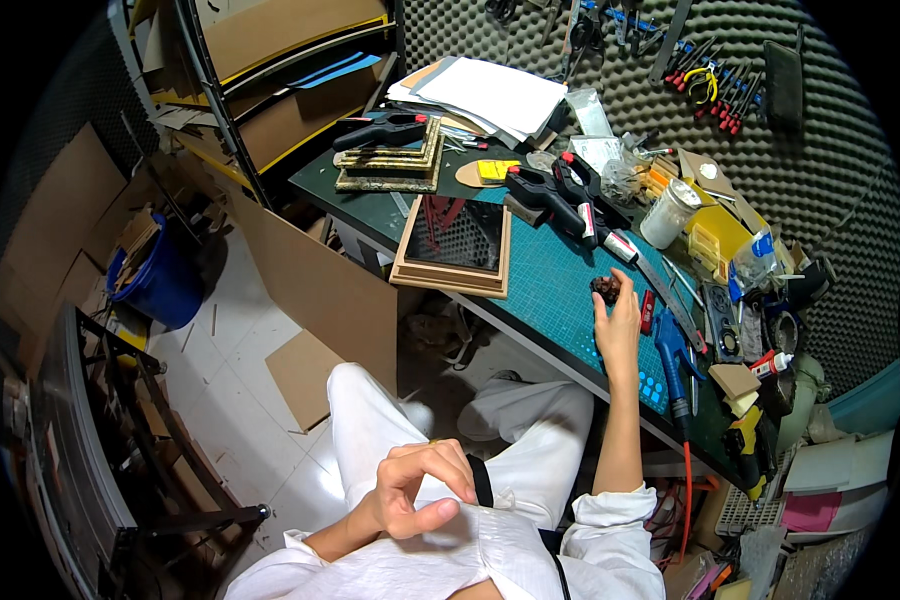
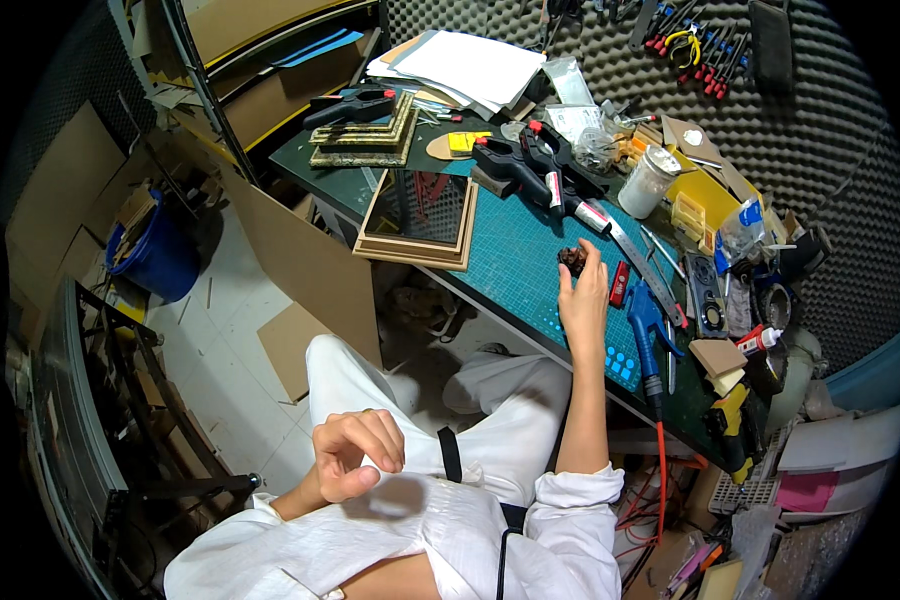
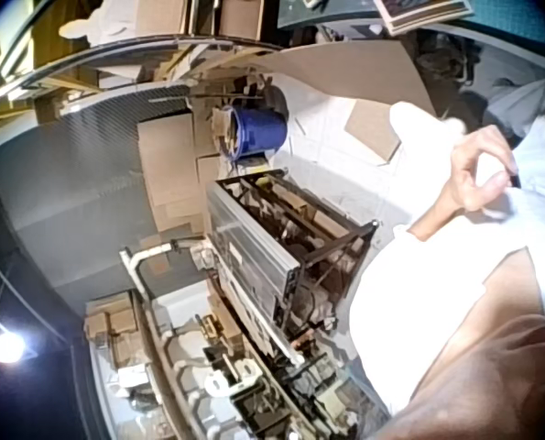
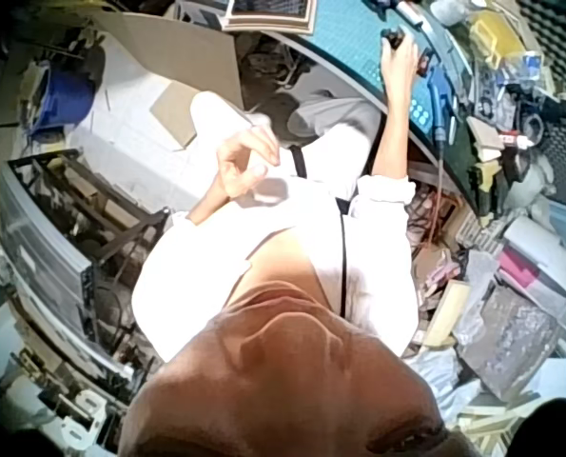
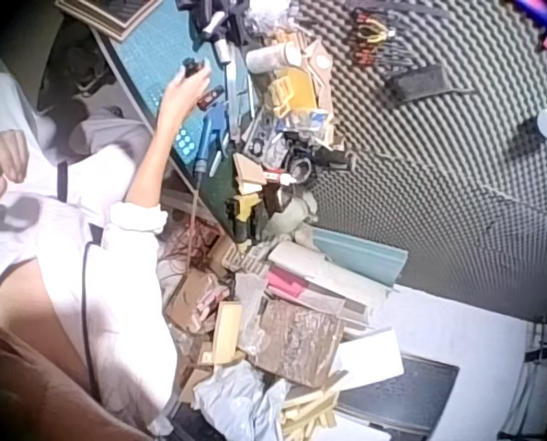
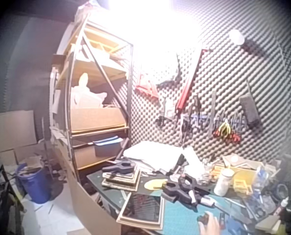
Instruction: The person assembles a small wooden picture frame, cuts a piece of cardboard on a table saw, and places two small figurines on the cardboard. They then use a pen to draw around the figurines on the cardboard.
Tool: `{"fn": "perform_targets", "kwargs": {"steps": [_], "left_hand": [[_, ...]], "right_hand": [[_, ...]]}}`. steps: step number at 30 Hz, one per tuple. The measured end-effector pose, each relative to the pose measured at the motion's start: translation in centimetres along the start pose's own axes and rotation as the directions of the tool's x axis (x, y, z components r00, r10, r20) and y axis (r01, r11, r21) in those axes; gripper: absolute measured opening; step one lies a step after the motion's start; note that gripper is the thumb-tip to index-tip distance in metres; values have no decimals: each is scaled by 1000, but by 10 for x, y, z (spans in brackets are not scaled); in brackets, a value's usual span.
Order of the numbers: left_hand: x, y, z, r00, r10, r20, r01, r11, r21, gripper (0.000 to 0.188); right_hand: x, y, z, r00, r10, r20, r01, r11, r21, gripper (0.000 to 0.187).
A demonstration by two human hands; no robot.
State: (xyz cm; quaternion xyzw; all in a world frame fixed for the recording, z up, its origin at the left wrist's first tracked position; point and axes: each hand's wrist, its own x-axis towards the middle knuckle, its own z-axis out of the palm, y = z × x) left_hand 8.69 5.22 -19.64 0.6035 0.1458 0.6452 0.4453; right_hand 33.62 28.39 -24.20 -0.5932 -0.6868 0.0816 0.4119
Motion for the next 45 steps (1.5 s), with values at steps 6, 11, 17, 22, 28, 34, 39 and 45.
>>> {"fn": "perform_targets", "kwargs": {"steps": [6, 11, 17, 22, 28, 34, 39, 45], "left_hand": [[1, 3, 1, 1000, -9, -2, 9, 1000, 11, 8], [-2, 1, 0, 999, -31, -22, 31, 1000, 0, 13], [-2, 1, 0, 1000, -23, -18, 23, 1000, 3, 11], [-3, 1, 0, 999, -32, -22, 32, 999, -1, 12], [0, 1, -1, 1000, -12, -2, 12, 1000, 10, 9], [-2, 2, 0, 999, -40, -18, 40, 999, 1, 13], [-3, 3, -2, 999, -40, -13, 40, 999, 11, 14], [-3, 2, -3, 997, -73, -20, 73, 997, 7, 13]], "right_hand": [[0, 2, 1, 1000, -17, -8, 17, 1000, 10, 45], [0, 3, 1, 1000, -24, -8, 25, 1000, 12, 45], [0, 0, 1, 1000, -10, -5, 10, 1000, 13, 45], [0, 0, 1, 1000, 13, 7, -13, 1000, 20, 45], [0, -1, -1, 1000, 0, 3, 0, 1000, 15, 44], [0, 0, -1, 1000, -2, -1, 2, 1000, 21, 44], [-1, -6, -1, 1000, -11, 1, 11, 1000, 22, 44], [0, 1, 0, 1000, -5, 3, 5, 999, 35, 43]]}}
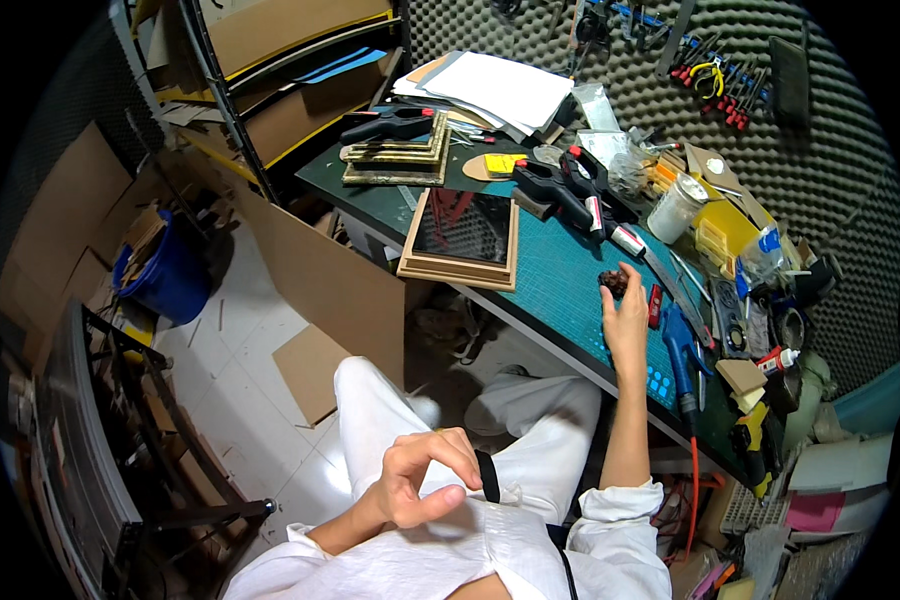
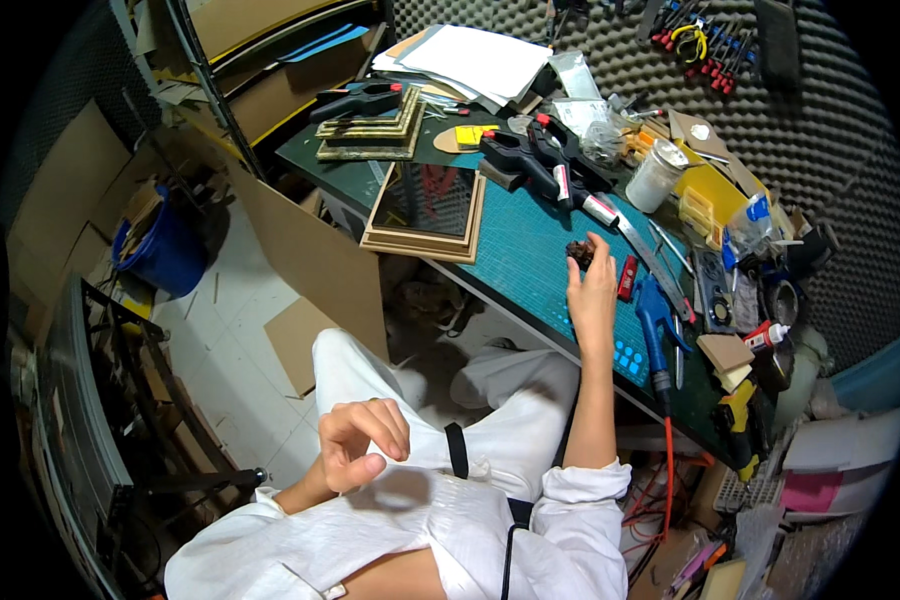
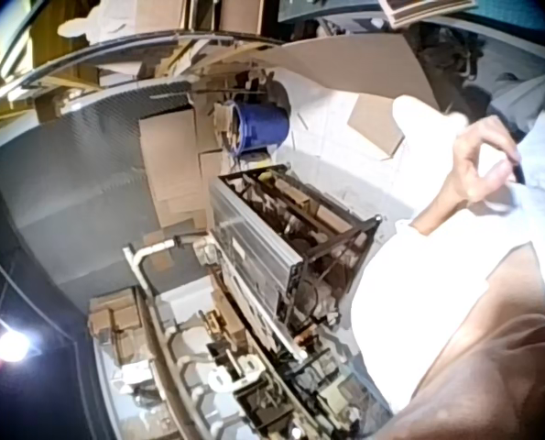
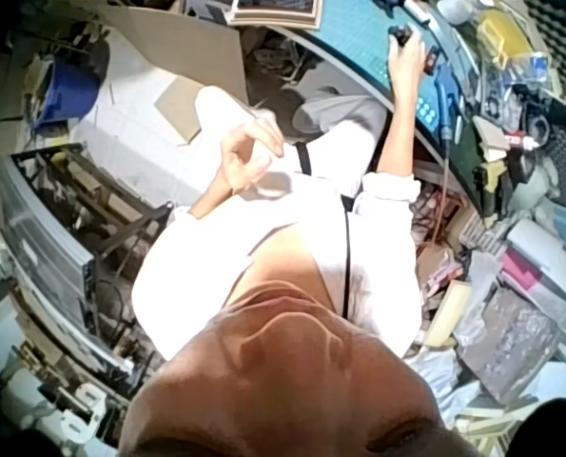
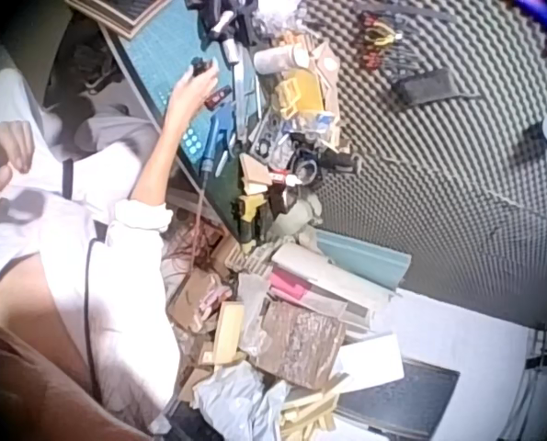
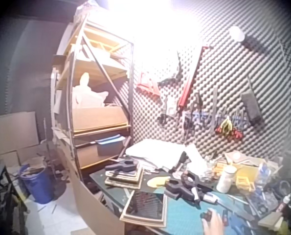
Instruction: The person assembles a small wooden picture frame, cuts a piece of cardboard on a table saw, and places two small figurines on the cardboard. They then use a pen to draw around the figurines on the cardboard.
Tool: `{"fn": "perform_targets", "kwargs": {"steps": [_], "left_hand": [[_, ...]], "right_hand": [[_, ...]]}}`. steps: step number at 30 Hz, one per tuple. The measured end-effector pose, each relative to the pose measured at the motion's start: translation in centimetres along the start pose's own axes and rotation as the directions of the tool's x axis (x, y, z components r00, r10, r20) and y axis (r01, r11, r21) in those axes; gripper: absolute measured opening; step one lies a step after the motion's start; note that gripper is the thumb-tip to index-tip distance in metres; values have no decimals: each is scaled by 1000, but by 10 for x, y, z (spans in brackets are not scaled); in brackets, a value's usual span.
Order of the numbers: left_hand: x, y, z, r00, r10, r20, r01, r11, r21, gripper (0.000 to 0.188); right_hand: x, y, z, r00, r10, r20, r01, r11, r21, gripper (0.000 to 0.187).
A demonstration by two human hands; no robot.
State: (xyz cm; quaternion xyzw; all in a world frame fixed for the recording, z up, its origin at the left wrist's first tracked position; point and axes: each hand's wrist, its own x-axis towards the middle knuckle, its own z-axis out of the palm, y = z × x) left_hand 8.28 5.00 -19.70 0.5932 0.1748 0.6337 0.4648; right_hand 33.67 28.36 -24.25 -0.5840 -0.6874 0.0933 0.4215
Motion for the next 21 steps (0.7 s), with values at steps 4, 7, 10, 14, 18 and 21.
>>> {"fn": "perform_targets", "kwargs": {"steps": [4, 7, 10, 14, 18, 21], "left_hand": [[-1, -2, -5, 994, -80, -74, 80, 997, 1, 13], [1, -15, -21, 963, -131, -235, 143, 989, 34, 14], [12, -26, -48, 866, -168, -471, 263, 954, 142, 19], [25, -60, -102, 726, -137, -674, 384, 894, 232, 32], [42, -97, -147, 646, -129, -753, 401, 896, 191, 49], [61, -112, -155, 677, -264, -687, 393, 919, 34, 52]], "right_hand": [[0, 2, -1, 1000, -23, -5, 22, 999, -50, 41], [2, 1, -2, 994, -106, -10, 105, 992, -75, 35], [6, 3, -11, 991, -104, -83, 104, 995, 3, 28], [51, 28, -52, 969, -12, -247, 12, 1000, 0, 25], [111, 74, -71, 965, 84, -248, -130, 975, -179, 27], [132, 104, -66, 977, 125, -173, -167, 953, -252, 30]]}}
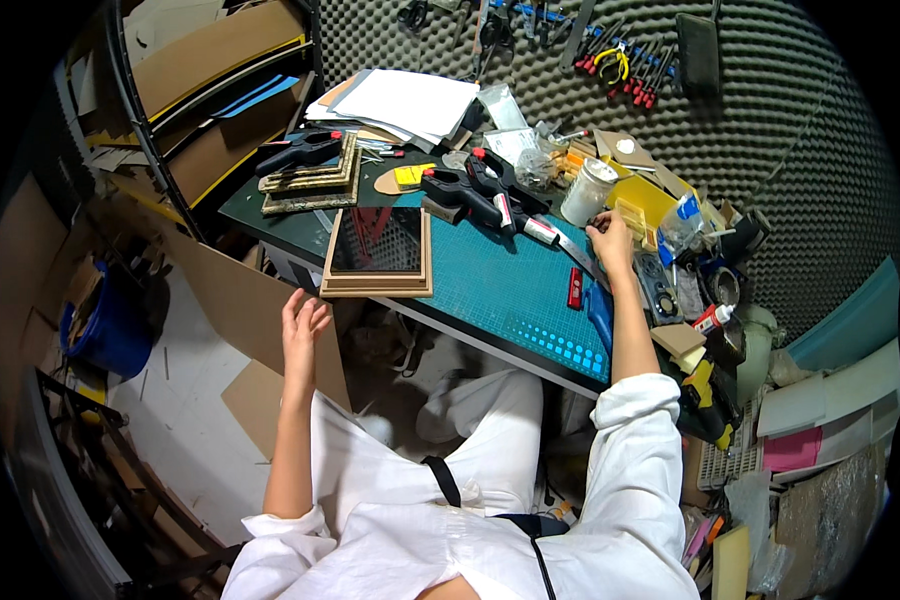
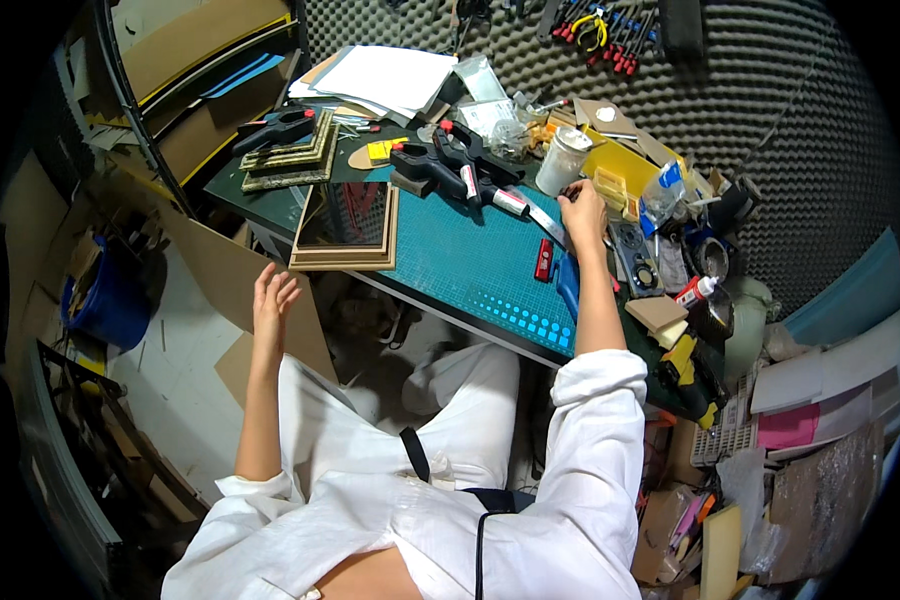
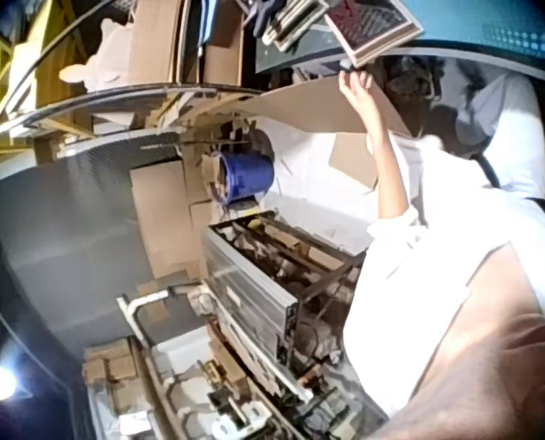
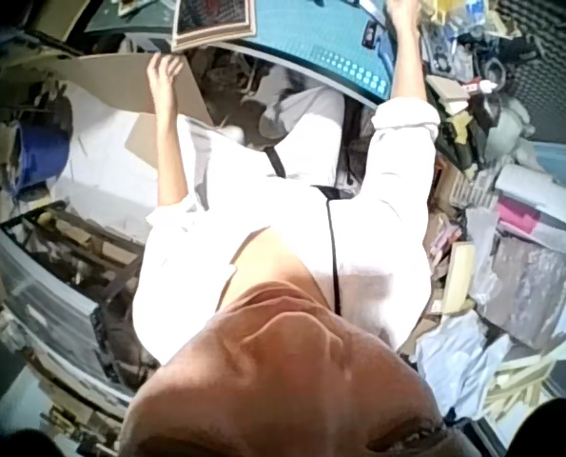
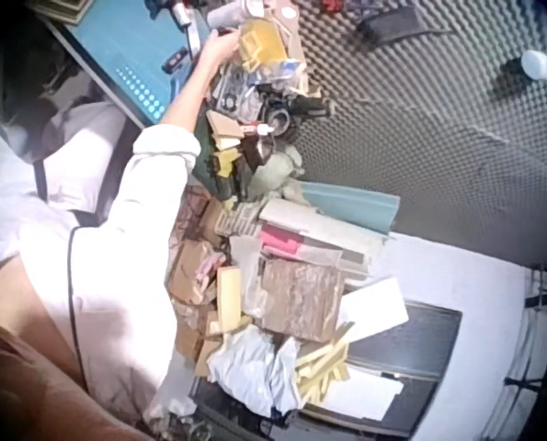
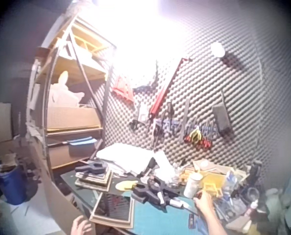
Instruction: The person assembles a small wooden picture frame, cuts a piece of cardboard on a table saw, and places two small figurines on the cardboard. They then use a pen to draw around the figurines on the cardboard.
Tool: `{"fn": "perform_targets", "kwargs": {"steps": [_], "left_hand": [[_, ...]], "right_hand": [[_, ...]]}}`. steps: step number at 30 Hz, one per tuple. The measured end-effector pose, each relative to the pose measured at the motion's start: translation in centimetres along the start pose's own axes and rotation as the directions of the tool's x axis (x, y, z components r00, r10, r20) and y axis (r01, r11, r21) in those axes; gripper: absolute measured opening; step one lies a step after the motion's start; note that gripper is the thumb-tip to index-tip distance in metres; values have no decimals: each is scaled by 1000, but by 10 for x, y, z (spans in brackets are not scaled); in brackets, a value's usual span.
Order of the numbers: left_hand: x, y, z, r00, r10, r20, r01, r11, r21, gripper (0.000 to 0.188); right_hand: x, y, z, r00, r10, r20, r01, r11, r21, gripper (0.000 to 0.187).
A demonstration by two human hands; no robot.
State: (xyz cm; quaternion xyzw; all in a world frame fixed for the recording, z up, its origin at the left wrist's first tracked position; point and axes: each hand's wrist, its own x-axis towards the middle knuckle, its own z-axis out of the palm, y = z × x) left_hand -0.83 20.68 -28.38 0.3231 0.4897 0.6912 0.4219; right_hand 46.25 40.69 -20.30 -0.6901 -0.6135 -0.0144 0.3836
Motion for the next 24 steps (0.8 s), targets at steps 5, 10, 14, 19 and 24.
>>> {"fn": "perform_targets", "kwargs": {"steps": [5, 10, 14, 19, 24], "left_hand": [[16, -6, 0, 995, 15, 104, -11, 999, -47, 46], [16, -8, 14, 990, 59, 130, -55, 998, -36, 42], [16, -6, 8, 989, 109, 99, -105, 994, -44, 37], [12, -4, 7, 990, 119, 70, -117, 992, -35, 36], [12, -7, 10, 991, 112, 77, -107, 992, -70, 36]], "right_hand": [[7, -3, 35, 987, 1, 161, 15, 995, -102, 26], [4, 2, 26, 991, -33, 131, 58, 979, -194, 33], [-24, -24, 11, 964, -232, 130, 251, 955, -156, 30], [-51, -30, 8, 910, -332, 247, 390, 887, -246, 34], [-40, -14, 1, 931, -193, 310, 293, 901, -321, 33]]}}
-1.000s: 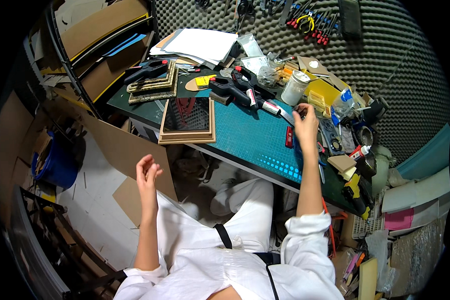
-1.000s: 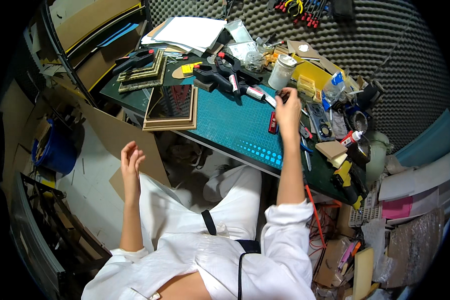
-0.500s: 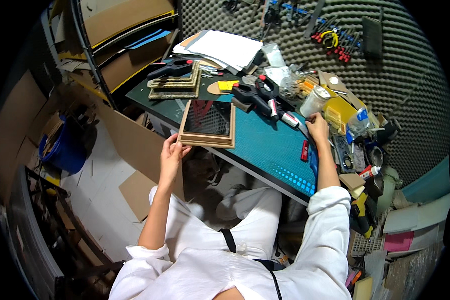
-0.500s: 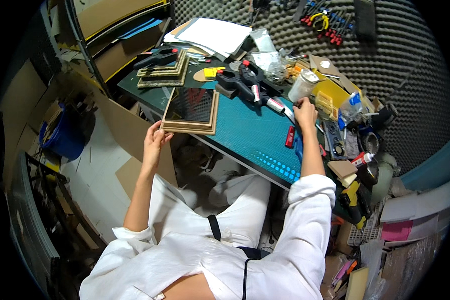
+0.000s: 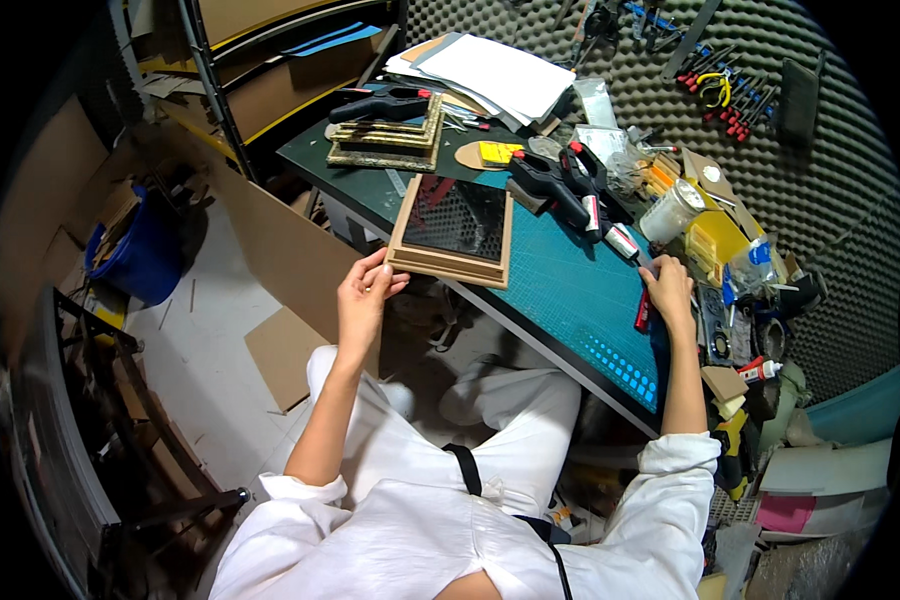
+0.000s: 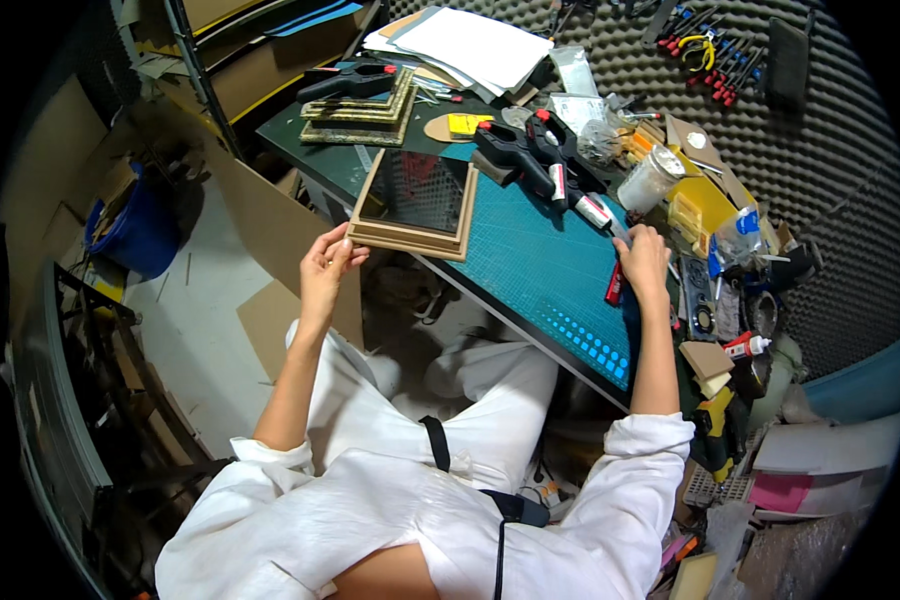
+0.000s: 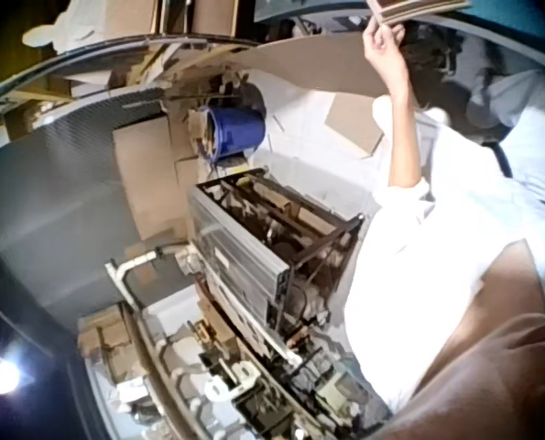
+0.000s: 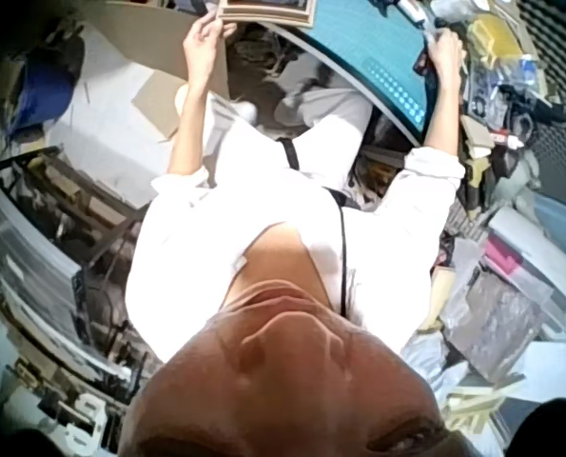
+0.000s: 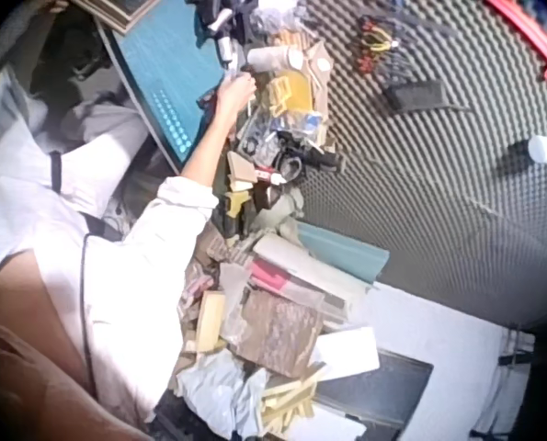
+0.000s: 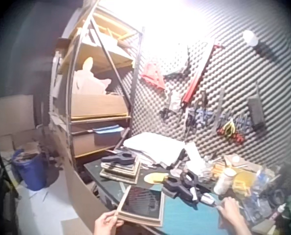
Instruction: The person assembles a small wooden picture frame, cuts a piece of cardboard on a table saw, and places two small figurines on the cardboard. They then use a pen to draw around the figurines on the cardboard.
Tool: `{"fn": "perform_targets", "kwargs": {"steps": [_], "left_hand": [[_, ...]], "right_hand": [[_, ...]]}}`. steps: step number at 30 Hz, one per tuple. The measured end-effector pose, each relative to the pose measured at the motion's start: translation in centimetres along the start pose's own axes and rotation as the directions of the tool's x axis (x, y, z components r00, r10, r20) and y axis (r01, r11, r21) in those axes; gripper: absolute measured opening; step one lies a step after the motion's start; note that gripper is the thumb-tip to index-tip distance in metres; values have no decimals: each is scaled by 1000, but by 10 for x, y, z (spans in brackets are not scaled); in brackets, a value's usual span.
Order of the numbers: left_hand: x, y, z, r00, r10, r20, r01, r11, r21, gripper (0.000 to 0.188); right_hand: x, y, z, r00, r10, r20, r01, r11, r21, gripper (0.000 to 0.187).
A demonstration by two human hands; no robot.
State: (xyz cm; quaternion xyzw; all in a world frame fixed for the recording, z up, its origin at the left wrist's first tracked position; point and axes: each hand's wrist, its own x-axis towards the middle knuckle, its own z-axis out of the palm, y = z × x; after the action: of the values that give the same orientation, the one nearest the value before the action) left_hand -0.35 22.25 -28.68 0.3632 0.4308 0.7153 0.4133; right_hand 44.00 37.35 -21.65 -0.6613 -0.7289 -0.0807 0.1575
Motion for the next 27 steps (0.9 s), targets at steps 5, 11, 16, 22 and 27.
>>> {"fn": "perform_targets", "kwargs": {"steps": [5, 11, 16, 22, 27], "left_hand": [[1, 1, -5, 1000, -1, 4, 1, 1000, 18, 36], [2, 1, -7, 1000, -6, 4, 6, 1000, 30, 35], [2, 0, -4, 1000, -18, 4, 18, 999, 28, 35], [2, 3, -7, 1000, -6, 2, 6, 999, 32, 34], [3, -4, -6, 1000, -2, -9, 3, 1000, 29, 34]], "right_hand": [[7, 4, -11, 998, 18, 65, -22, 998, 55, 30], [-3, 16, -31, 999, -34, -43, 42, 980, 194, 34], [-13, 33, -47, 998, 36, -44, -27, 984, 174, 36], [-32, 40, -90, 996, 88, -4, -86, 982, 169, 41], [-54, 44, -137, 980, 196, -25, -195, 980, 34, 37]]}}
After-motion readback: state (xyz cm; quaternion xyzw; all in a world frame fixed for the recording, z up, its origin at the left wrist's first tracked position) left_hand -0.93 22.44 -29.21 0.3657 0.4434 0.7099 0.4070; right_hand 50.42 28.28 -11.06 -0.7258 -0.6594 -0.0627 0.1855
